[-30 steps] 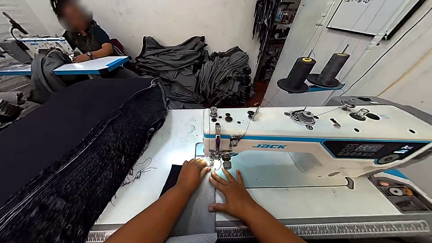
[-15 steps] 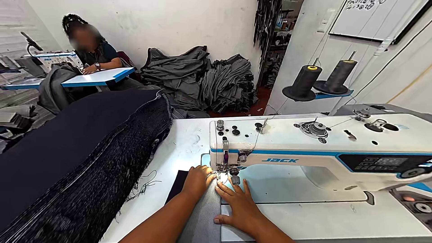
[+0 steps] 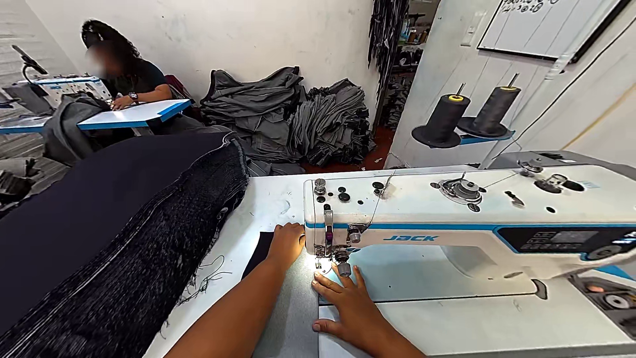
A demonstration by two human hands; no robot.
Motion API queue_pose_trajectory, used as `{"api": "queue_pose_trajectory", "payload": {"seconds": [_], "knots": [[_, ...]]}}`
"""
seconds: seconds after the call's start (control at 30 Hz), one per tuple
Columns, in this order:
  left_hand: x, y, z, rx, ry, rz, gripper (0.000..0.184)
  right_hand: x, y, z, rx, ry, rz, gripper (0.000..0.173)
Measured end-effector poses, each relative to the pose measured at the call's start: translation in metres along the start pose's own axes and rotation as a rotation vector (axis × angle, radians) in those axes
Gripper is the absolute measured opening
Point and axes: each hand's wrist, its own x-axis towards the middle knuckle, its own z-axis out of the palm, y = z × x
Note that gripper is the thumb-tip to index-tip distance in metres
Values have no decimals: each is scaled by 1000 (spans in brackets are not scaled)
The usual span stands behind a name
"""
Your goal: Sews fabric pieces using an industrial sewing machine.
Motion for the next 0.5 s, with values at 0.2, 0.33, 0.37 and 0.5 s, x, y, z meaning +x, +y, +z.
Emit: {"api": "queue_pose_trajectory", "payload": {"seconds": [0.2, 0.33, 0.37, 0.5], "knots": [[-5, -2, 7, 43, 113, 68, 25, 1, 2, 4, 21, 67, 5, 74], [-14, 0, 9, 20, 93, 14, 34, 0, -1, 3, 4, 41, 31, 76], [-20, 0, 9, 17, 55, 3, 36, -4, -4, 5, 7, 28, 32, 77], [-51, 12, -11, 39, -188, -117, 53, -33, -26, 26, 22, 47, -23, 78]]}}
